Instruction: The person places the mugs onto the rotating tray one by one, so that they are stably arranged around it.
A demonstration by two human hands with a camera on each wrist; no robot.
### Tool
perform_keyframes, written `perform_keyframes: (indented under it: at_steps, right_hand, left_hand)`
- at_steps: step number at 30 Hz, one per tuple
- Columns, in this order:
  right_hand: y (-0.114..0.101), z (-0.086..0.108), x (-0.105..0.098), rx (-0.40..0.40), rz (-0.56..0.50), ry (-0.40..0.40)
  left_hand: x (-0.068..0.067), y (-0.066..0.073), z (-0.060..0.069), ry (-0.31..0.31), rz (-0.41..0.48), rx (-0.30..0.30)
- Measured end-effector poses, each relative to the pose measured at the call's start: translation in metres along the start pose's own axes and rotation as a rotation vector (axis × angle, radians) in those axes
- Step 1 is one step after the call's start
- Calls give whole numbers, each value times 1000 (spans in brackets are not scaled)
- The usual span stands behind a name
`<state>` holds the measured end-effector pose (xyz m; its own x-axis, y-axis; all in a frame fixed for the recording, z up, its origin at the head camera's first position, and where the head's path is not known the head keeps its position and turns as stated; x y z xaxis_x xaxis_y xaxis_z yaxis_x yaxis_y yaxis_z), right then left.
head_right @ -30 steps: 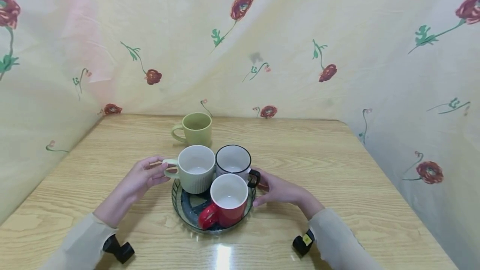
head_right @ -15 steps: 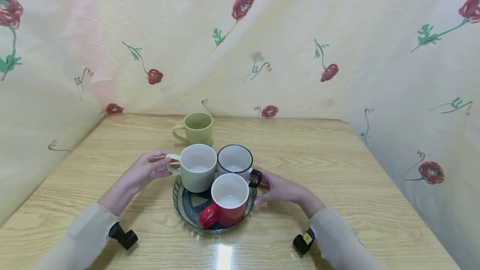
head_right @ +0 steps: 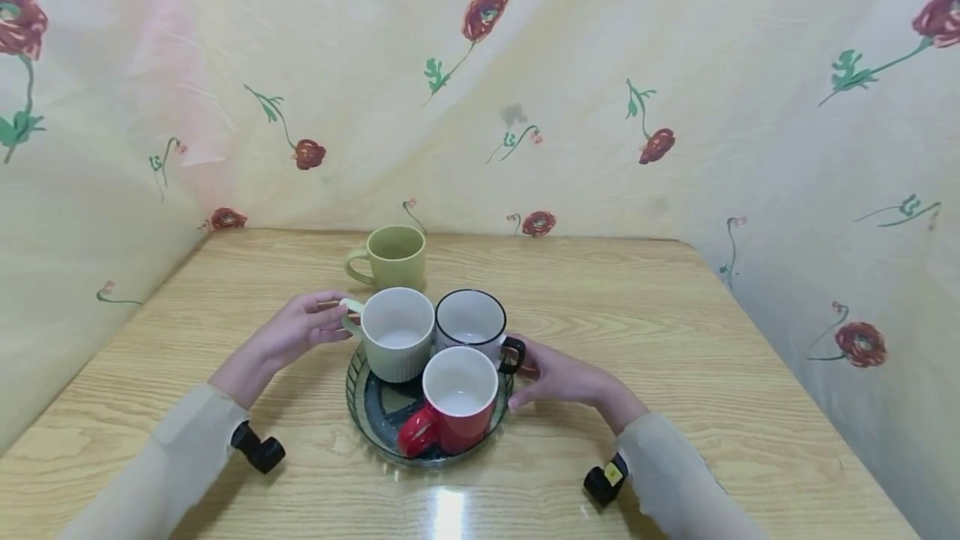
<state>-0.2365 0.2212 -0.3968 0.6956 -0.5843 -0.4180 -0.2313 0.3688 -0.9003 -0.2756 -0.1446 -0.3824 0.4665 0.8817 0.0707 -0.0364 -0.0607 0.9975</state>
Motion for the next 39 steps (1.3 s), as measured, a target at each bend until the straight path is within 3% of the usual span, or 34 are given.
perform_keyframes:
  at_steps: [13,18,23,29,39]
  right_hand:
    - [1,0,-1,9,15,5]
    - [2,0,-2,22,33,11]
    - [3,1,-3,15,30,4]
    - [7,1,-2,17,-3,-3]
    - [5,1,-1,29,10,5]
  left_hand:
    - [-10,0,-21,-146,-58,39]
    - [-10,1,-28,-118,-78,-5]
    - [-7,4,-33,-108,-106,2]
    - [-1,4,-34,-41,-117,-14]
    - [7,4,-17,183,-172,-25]
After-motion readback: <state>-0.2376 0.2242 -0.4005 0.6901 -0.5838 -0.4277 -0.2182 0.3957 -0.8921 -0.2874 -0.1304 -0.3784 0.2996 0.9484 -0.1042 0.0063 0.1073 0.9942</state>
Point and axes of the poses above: each hand's wrist, its own z-axis away from the middle knuckle, its own x-axis out of the palm, y = z × x, the point moved 3 cm from there along -z, towards the middle knuckle, and after that the axes turned 1 degree about z, right-handed, at the moved point
